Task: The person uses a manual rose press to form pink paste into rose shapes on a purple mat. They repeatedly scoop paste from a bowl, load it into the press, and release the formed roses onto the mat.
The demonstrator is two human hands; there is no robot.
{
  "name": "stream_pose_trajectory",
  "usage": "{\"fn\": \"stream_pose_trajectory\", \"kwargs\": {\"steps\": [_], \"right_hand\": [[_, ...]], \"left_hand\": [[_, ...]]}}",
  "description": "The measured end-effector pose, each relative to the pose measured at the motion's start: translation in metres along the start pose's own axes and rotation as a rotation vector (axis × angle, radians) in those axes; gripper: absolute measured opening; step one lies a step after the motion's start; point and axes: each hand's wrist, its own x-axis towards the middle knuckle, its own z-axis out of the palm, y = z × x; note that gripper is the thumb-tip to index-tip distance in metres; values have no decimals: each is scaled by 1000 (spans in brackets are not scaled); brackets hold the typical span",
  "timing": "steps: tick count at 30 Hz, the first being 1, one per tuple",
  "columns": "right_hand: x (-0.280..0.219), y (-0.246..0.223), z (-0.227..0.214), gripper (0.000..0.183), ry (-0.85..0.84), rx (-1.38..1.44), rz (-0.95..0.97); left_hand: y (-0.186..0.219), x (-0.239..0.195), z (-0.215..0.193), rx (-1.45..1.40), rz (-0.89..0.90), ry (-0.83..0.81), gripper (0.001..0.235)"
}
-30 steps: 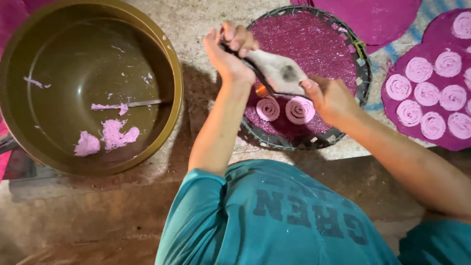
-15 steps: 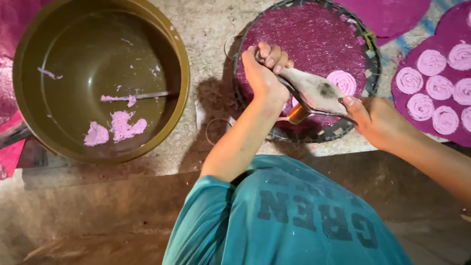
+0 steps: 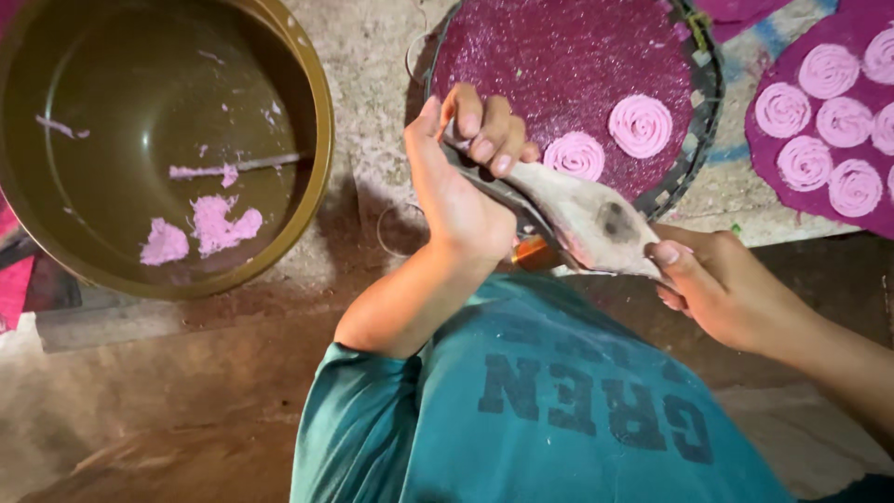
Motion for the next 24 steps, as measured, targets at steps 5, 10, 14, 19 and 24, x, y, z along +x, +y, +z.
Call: {"fn": "stream_pose_trajectory", "kwargs": {"steps": [5, 10, 14, 19, 24], "right_hand": [[-6, 12, -12, 64, 58, -78, 26], [10, 27, -25, 61, 182, -33, -80], [28, 32, -31, 63, 286, -100, -146], [57, 38, -36, 57, 340, -7, -122], [92, 51, -40, 61, 360, 42, -192]], "left_hand": [[-21, 15, -9, 28, 13, -85, 32], [-51, 60, -20, -17, -28, -120, 30], [-60, 94, -24, -21, -44, -163, 29], [-61, 131, -32, 5, -50, -257, 28], [-43, 166, -75, 162, -198, 30, 23]]}}
